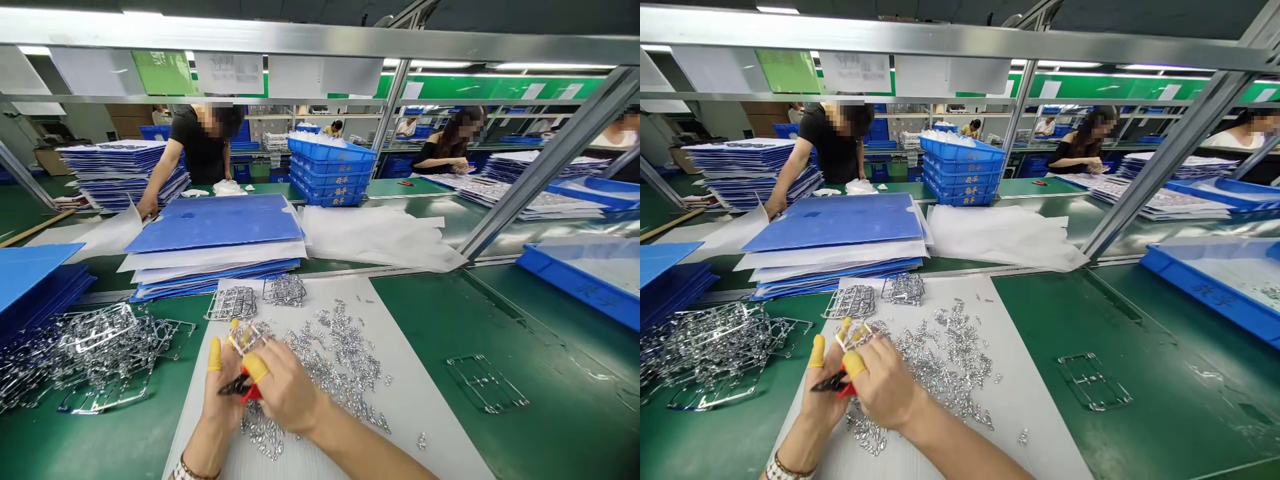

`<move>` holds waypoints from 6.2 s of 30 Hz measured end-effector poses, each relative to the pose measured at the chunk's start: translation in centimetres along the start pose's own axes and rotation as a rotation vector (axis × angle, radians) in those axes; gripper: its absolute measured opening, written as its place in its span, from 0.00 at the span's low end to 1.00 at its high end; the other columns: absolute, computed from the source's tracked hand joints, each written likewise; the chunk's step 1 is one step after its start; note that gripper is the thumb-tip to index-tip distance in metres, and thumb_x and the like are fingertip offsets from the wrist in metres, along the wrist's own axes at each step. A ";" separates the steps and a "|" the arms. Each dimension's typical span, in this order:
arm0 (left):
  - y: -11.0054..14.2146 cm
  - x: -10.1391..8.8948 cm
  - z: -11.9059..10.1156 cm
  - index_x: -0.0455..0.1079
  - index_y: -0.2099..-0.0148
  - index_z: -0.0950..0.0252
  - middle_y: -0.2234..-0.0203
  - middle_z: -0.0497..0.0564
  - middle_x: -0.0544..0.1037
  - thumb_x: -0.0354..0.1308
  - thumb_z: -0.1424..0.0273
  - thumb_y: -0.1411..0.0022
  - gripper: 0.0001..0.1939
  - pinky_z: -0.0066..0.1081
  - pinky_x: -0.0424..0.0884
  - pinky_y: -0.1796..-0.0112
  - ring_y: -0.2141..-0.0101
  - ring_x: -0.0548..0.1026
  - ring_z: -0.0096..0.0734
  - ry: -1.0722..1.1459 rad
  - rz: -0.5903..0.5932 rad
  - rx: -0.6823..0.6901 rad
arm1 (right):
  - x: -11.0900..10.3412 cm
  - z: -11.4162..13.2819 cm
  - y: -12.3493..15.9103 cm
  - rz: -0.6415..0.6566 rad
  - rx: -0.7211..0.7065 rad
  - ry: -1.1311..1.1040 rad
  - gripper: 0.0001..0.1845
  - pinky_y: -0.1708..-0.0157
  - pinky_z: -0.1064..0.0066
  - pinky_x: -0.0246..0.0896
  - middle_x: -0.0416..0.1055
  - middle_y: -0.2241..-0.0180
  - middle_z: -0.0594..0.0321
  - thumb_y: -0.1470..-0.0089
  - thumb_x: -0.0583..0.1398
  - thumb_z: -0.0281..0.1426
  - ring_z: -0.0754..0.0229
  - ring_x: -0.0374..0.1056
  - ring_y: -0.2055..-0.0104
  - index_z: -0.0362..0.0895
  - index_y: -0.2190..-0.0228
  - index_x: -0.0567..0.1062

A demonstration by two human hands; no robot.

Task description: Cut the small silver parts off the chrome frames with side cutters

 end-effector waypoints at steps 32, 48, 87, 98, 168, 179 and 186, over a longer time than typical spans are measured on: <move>0.0 0.0 -0.1 0.72 0.45 0.66 0.55 0.59 0.79 0.52 0.48 0.41 0.32 0.45 0.61 0.44 0.48 0.72 0.50 -0.123 -0.073 0.033 | 0.0 -3.4 -1.5 0.427 0.392 0.089 0.12 0.63 0.64 0.63 0.75 0.65 0.55 0.46 0.57 0.36 0.53 0.71 0.63 0.42 0.66 0.75; 0.1 -0.1 -0.1 0.77 0.52 0.65 0.57 0.58 0.80 0.55 0.49 0.42 0.28 0.44 0.61 0.44 0.48 0.72 0.50 -0.132 -0.099 0.034 | -1.0 -2.7 -2.0 0.461 0.326 0.152 0.15 0.65 0.63 0.65 0.75 0.65 0.53 0.45 0.56 0.38 0.51 0.71 0.64 0.40 0.65 0.75; 0.0 1.3 0.1 0.65 0.39 0.65 0.60 0.58 0.79 0.42 0.49 0.36 0.33 0.38 0.70 0.58 0.62 0.76 0.41 0.068 0.095 -0.117 | -1.0 -5.2 -1.6 0.419 0.425 0.221 0.15 0.63 0.62 0.63 0.75 0.63 0.51 0.45 0.55 0.37 0.50 0.70 0.62 0.40 0.63 0.75; -0.4 0.4 0.3 0.68 0.42 0.65 0.50 0.59 0.75 0.45 0.44 0.40 0.36 0.40 0.66 0.51 0.49 0.71 0.48 -0.085 0.056 -0.059 | -0.8 -5.3 -1.8 0.402 0.418 0.229 0.13 0.65 0.63 0.64 0.75 0.65 0.52 0.46 0.56 0.36 0.51 0.71 0.64 0.41 0.66 0.76; -0.1 -0.1 -1.5 0.72 0.47 0.67 0.51 0.61 0.75 0.44 0.41 0.42 0.38 0.36 0.71 0.62 0.56 0.75 0.45 -0.093 -0.077 0.034 | -0.4 -2.9 0.1 0.491 0.389 0.195 0.16 0.56 0.55 0.63 0.74 0.62 0.48 0.45 0.58 0.37 0.45 0.69 0.57 0.37 0.61 0.75; 0.1 -0.2 -1.4 0.72 0.47 0.64 0.51 0.60 0.75 0.42 0.40 0.43 0.39 0.37 0.70 0.62 0.56 0.73 0.44 -0.167 -0.121 0.074 | 1.0 -2.2 -0.2 0.482 0.359 0.166 0.17 0.60 0.57 0.63 0.74 0.62 0.48 0.45 0.57 0.38 0.46 0.69 0.59 0.37 0.60 0.75; 0.1 -0.5 -1.5 0.72 0.47 0.63 0.52 0.59 0.75 0.43 0.39 0.44 0.39 0.37 0.69 0.62 0.56 0.73 0.45 -0.196 -0.130 0.117 | 1.2 -2.0 -0.3 0.512 0.346 0.182 0.17 0.60 0.56 0.64 0.74 0.62 0.47 0.44 0.57 0.38 0.46 0.70 0.59 0.37 0.61 0.74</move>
Point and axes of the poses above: each hand's wrist, its own y-axis away from the middle knuckle, its own x-axis out of the palm, z = x × y, the point moved 9 cm from there along -y, towards the middle knuckle
